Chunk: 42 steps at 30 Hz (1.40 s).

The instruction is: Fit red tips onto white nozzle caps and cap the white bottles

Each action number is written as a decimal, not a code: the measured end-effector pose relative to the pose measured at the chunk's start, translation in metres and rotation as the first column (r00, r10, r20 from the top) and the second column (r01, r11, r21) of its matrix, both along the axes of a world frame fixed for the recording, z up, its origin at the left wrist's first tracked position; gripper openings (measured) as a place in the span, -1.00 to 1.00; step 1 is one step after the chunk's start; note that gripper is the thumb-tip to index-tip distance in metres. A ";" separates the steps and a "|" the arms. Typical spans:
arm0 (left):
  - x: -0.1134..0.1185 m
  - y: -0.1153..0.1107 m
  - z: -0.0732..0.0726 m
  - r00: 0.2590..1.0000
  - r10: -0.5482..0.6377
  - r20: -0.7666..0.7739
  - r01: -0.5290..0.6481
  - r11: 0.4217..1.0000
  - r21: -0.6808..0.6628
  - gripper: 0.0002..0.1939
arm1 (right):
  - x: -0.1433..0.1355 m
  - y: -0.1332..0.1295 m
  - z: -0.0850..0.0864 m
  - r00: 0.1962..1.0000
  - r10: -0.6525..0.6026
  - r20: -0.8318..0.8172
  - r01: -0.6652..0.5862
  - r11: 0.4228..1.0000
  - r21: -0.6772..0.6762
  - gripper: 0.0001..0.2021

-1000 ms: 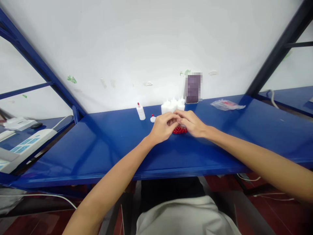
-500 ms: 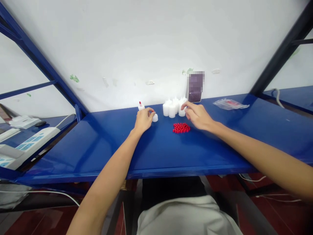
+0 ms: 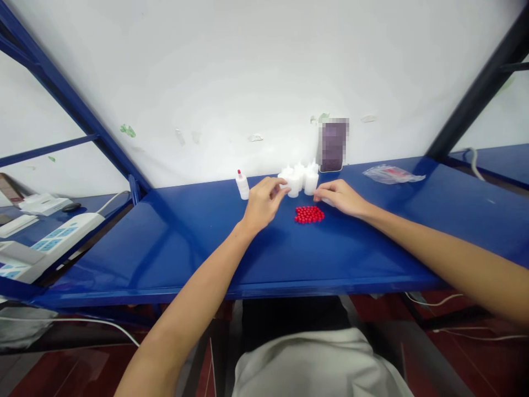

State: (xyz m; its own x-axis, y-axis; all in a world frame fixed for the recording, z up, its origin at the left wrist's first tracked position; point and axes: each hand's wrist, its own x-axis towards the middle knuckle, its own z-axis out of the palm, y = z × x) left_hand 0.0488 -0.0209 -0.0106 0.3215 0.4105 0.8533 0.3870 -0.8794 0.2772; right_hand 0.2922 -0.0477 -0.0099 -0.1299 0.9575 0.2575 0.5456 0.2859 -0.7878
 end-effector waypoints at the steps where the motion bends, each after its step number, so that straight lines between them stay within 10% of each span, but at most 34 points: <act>1: 0.005 -0.005 0.000 0.999 -0.040 0.003 0.040 0.999 0.015 -0.86 | 0.000 0.001 -0.001 1.000 0.005 -0.014 -0.005 1.000 -0.003 -0.67; 20: 0.027 -0.038 0.002 0.950 -0.312 0.033 0.313 0.934 -0.172 -0.90 | -0.034 -0.033 0.008 0.969 0.204 -0.137 -0.174 0.964 0.200 -0.66; 30: 0.031 -0.045 0.003 0.960 -0.268 0.086 0.280 0.937 -0.209 -0.87 | -0.037 -0.036 0.011 0.867 0.439 -0.236 -0.435 0.897 0.073 -0.74; 42: 0.026 -0.038 -0.003 0.986 -0.058 -0.155 0.052 0.998 -0.044 -0.81 | -0.045 -0.042 0.018 0.944 0.315 -0.094 -0.295 0.938 0.180 -0.82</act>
